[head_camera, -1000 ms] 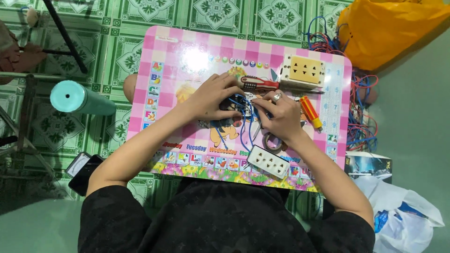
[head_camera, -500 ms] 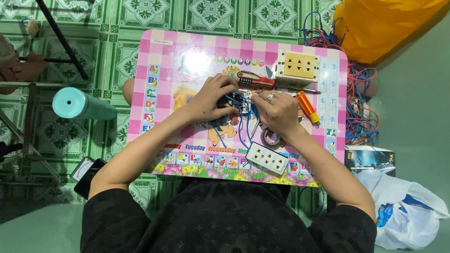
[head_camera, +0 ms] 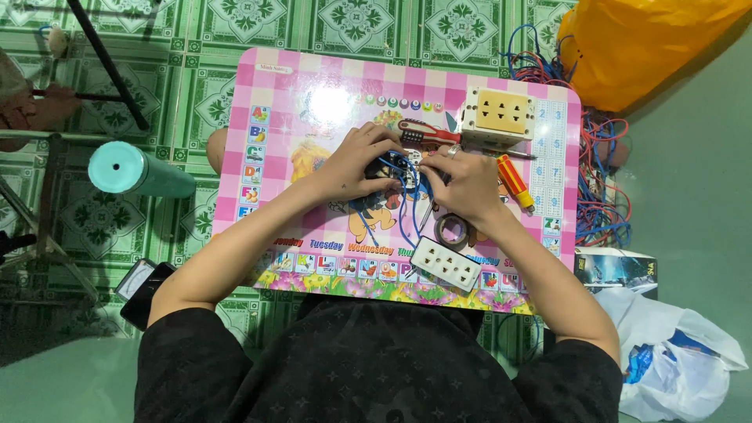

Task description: The person assembles electronic components on a circuit board by connecting wires and tightening terminals with a screwdriver.

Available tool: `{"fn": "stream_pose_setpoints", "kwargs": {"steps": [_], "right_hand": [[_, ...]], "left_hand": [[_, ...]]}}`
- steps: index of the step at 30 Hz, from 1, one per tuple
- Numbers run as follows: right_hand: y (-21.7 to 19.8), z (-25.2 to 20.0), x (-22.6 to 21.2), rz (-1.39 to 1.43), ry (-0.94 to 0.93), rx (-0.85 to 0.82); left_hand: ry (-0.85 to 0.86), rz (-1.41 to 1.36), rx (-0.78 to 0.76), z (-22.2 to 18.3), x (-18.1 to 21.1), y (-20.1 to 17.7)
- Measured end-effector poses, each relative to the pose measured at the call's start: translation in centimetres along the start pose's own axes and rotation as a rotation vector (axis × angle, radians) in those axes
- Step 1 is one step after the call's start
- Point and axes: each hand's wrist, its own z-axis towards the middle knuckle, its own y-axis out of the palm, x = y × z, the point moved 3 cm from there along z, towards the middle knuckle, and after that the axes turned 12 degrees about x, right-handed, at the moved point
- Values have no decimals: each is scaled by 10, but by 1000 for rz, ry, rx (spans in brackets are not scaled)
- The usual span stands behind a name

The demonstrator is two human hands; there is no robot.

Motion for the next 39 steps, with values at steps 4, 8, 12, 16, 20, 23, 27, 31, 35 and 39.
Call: {"fn": "stream_pose_setpoints", "kwargs": {"steps": [4,8,12,16,20,23,27,31,35,39], "right_hand": [[-23,9,-12,-129,-77,34],[-38,6,-4,-158,-80,55],[-37,3,6,-156,-44,112],[-34,1,7,-130,-31,138],[-32,-1,6,-116,-31,145],[-34,1,2,-95,-35,141],[-32,2,4,-62,-30,133],[-30,0,5,42,45,147],[-31,-1,3,64,27,146],[-30,-4,11,315,110,151]], "left_hand": [[-27,-99,0,7,17,-20],[5,-245,58,7,8,-25],[50,-159,182,11,14,-27],[-31,-113,156,14,24,-31],[-129,-22,120,16,25,-30],[-176,-39,107,19,24,-31],[-214,-51,3,23,36,-41],[-222,64,-159,23,52,-60],[-132,202,-194,7,31,-39],[-200,12,-62,2,34,-36]]}}
